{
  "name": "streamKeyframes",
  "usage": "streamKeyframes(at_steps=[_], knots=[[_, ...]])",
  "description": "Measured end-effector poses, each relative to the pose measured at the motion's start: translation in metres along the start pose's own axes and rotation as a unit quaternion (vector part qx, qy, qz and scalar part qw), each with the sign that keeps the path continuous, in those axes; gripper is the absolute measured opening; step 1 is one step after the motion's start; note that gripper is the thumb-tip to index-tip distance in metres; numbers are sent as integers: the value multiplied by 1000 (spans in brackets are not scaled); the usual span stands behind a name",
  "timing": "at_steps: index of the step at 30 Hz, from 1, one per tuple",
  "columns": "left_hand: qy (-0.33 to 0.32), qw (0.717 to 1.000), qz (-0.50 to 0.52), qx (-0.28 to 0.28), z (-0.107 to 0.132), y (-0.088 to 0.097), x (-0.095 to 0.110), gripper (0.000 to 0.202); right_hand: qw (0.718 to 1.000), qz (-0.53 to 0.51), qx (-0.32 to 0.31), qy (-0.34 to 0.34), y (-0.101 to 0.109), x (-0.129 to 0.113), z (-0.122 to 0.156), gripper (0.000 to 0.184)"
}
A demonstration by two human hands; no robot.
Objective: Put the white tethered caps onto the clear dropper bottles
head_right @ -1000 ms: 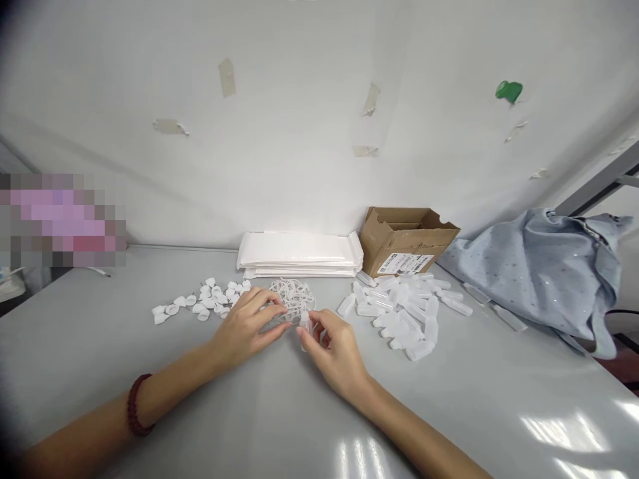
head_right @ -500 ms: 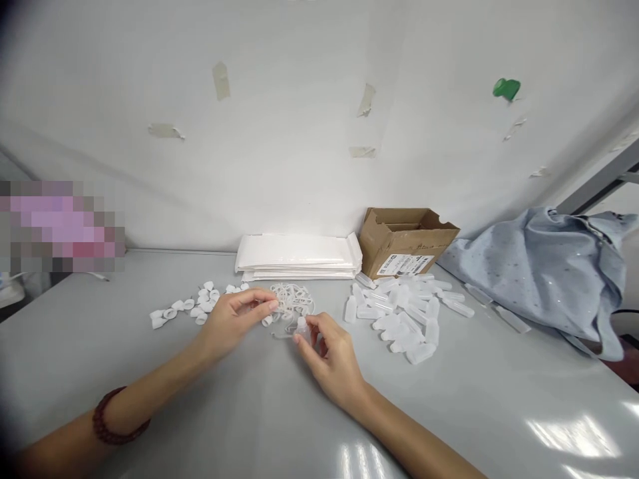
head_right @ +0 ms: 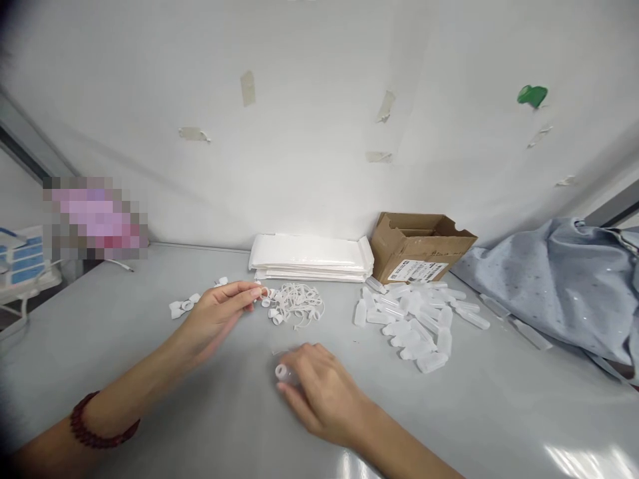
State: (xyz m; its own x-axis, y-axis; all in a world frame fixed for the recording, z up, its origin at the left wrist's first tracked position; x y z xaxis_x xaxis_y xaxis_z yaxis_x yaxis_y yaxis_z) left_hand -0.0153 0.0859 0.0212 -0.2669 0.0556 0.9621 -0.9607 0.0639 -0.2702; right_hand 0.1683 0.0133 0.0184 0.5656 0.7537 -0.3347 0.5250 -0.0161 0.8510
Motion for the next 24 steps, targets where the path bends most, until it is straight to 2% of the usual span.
streamKeyframes(at_steps=[1,3,6,12,20,24], knots=[[10,1000,19,-7,-1,1,-2,24,1000,16,-19,14,-2,-2,0,16],[24,998,57,-19,-3,1,-5,25,999,43,-26,-13,-5,4,-1,15],[33,994,102,-30,-5,0,-2,26,996,56,-10,-73,-6,22,-8,18],[24,993,107,-32,-10,2,2,26,994,63,23,-90,-5,44,-22,21],[28,998,-10,-59,-5,-1,-3,22,991,31,85,-100,8,37,-17,22],[23,997,-20,-72,1,-7,-2,21,988,-31,74,-134,13,25,-14,14]])
Point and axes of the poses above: each hand's wrist, its own z-axis away from the middle knuckle, its own y-axis out of the back of the hand, x = y × z, the point moved 5 cm from there along -z, towards the middle knuckle, and after that the axes turned 13 degrees about z, right-handed, at the moved point
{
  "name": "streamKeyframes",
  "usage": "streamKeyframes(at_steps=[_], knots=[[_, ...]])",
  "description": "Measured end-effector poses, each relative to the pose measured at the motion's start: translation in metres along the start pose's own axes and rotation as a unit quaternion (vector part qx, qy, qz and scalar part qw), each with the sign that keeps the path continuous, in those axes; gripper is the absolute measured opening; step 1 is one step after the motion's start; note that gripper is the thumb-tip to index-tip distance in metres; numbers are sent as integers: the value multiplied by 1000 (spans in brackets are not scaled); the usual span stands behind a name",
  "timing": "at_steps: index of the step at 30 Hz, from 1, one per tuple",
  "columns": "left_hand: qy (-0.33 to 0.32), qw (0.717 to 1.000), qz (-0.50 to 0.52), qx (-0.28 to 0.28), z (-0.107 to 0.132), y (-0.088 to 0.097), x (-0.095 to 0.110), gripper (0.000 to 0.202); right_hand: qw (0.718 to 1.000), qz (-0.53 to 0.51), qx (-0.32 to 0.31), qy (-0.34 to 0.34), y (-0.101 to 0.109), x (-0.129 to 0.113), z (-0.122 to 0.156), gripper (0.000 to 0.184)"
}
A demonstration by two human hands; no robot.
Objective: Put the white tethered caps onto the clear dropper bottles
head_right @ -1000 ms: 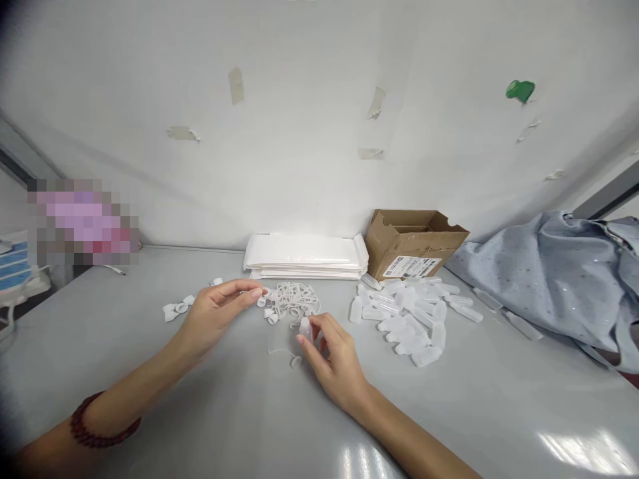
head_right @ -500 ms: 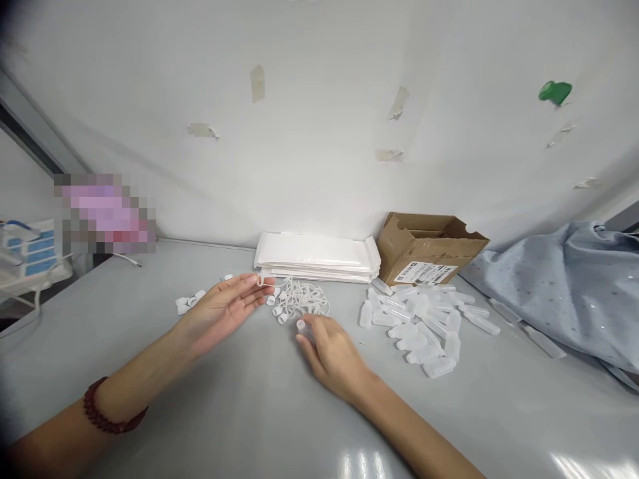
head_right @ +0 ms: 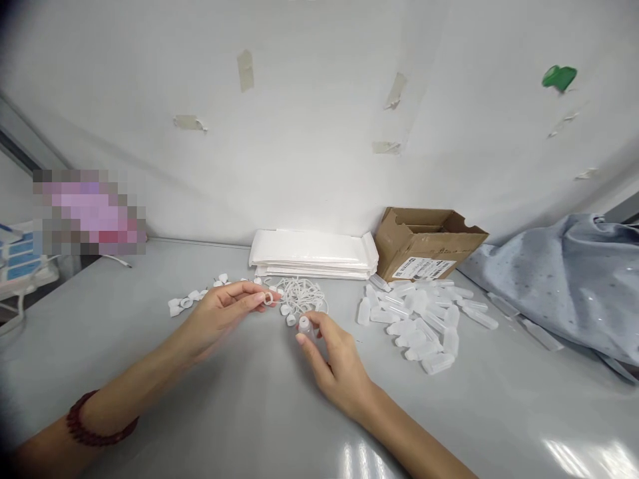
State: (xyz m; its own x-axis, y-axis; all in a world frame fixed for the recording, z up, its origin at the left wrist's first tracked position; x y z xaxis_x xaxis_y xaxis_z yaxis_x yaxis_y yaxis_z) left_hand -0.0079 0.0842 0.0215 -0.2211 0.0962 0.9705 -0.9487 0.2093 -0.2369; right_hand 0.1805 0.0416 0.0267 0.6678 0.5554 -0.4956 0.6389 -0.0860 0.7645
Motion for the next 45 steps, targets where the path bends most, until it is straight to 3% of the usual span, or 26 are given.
streamKeyframes(at_steps=[3,6,10,13,16,23,38,45], knots=[[-8,1000,-8,-15,8,-10,3,16,996,-78,-36,-34,0,-8,7,13],[-116,987,-100,-35,20,-24,14,7,993,-101,-45,-38,0,-16,14,15],[-320,916,-230,-74,43,-44,25,14,996,-82,-32,-1,2,-23,19,20],[-372,890,-248,-88,53,-50,24,17,997,-71,-18,24,4,-26,21,24],[-342,903,-245,-90,53,-50,23,17,997,-70,-12,32,5,-27,21,24],[-197,957,-198,-79,45,-45,19,13,996,-83,-24,20,2,-25,22,22],[-93,980,-163,-62,42,-40,13,13,997,-65,-17,29,2,-24,24,21],[-116,977,-169,-64,41,-39,12,14,998,-63,-13,28,2,-24,24,23]])
Point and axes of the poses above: each hand's wrist, its own z-axis away from the middle knuckle, its own y-axis out of the back of the hand, x = y × z, the point moved 5 cm from there along -z, towards the middle knuckle, and after that the axes turned 13 degrees about z, right-handed, at the moved point
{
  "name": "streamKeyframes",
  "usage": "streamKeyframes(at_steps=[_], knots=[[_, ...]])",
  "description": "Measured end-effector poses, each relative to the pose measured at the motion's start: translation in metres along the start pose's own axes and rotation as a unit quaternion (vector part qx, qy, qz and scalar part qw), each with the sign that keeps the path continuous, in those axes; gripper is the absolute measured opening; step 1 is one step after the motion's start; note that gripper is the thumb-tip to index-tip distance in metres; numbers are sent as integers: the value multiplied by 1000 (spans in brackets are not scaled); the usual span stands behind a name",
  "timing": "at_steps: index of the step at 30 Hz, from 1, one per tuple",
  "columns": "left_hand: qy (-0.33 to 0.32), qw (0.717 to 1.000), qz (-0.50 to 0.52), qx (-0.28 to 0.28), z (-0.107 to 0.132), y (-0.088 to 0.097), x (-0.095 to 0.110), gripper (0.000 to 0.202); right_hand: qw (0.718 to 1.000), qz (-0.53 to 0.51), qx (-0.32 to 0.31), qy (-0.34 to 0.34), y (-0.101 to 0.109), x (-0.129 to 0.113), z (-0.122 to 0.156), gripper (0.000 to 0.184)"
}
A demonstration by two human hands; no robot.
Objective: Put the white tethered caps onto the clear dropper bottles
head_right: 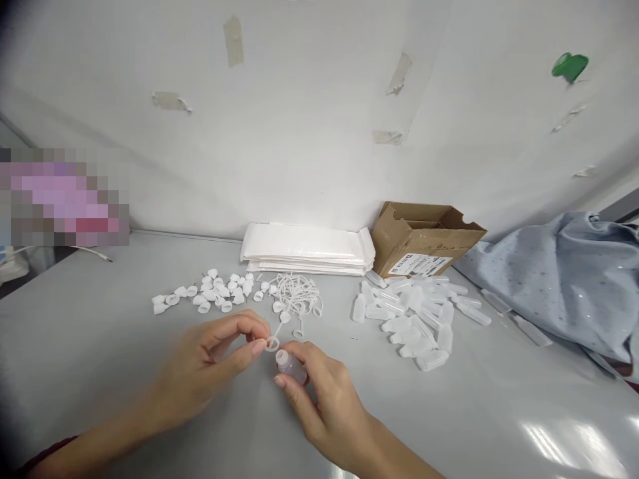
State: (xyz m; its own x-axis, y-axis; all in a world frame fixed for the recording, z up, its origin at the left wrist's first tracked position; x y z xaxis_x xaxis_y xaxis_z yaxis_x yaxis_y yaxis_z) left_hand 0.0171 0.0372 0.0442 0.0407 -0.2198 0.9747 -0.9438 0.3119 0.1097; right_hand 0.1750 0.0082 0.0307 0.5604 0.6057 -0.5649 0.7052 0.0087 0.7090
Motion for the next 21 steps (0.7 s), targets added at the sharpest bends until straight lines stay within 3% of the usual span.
streamKeyframes(at_steps=[11,21], knots=[[19,1000,-18,10,-1,3,-2,15,999,32,18,0,2,1,1,22],[-24,1000,11,10,-7,7,2,18,998,41,52,-15,8,3,1,22]])
Point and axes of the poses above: each hand's wrist, its own z-axis away from the middle knuckle, its own y-axis out of the back of the hand, x = y × z, the point moved 5 cm from there along -z, towards the middle knuckle, and after that the axes turned 13 degrees about z, right-handed, at the moved point
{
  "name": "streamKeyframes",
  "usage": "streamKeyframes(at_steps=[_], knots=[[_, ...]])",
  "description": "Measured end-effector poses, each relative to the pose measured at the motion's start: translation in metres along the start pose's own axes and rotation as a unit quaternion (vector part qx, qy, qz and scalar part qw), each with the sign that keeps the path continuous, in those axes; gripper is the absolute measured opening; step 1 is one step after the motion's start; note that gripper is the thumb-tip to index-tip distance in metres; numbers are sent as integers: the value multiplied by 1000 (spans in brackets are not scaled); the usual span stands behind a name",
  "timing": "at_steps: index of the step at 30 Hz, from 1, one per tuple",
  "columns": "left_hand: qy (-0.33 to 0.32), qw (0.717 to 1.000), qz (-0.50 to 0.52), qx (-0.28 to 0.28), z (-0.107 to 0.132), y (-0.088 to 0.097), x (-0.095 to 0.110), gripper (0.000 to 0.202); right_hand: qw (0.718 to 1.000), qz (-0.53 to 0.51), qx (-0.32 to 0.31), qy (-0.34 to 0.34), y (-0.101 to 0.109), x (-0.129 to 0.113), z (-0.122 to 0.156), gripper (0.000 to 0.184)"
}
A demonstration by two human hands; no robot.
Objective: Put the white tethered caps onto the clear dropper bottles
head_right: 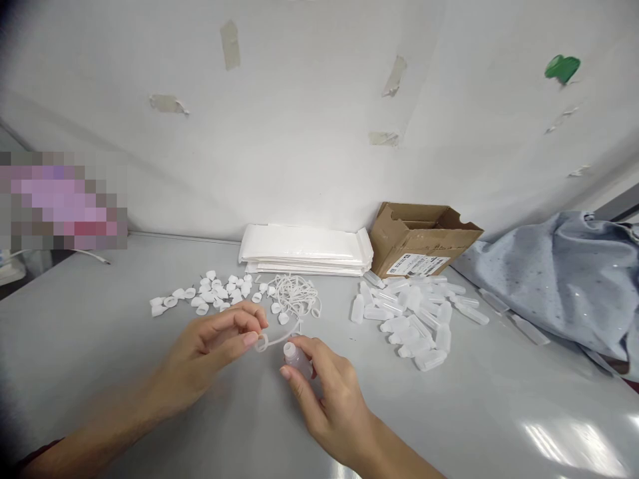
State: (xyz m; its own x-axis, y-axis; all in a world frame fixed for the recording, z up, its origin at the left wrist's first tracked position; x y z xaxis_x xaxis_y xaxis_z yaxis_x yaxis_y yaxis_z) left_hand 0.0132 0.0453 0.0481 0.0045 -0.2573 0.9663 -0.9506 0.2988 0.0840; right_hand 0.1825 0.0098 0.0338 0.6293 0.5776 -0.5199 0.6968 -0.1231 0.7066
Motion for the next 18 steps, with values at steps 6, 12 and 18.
streamKeyframes(at_steps=[6,12,18], knots=[[-124,987,-101,8,11,-10,9,11,1000,-1,-21,20,-4,-3,1,22],[-217,969,-114,-27,18,-22,12,17,999,15,-29,25,-6,-4,3,21],[-256,950,-174,-47,21,-24,16,19,999,9,-5,38,-4,-5,3,30]])
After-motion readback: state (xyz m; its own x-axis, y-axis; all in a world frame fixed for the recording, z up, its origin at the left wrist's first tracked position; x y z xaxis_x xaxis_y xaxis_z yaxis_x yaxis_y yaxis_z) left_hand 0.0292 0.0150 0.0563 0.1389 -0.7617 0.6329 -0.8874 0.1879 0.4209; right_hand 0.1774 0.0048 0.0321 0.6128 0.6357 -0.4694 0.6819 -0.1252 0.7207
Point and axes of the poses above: each hand's wrist, its own z-axis away from the middle knuckle, its own y-axis out of the back of the hand, x = y × z, the point moved 5 cm from there along -z, towards the middle knuckle, and after that the axes turned 13 degrees about z, right-handed, at the moved point
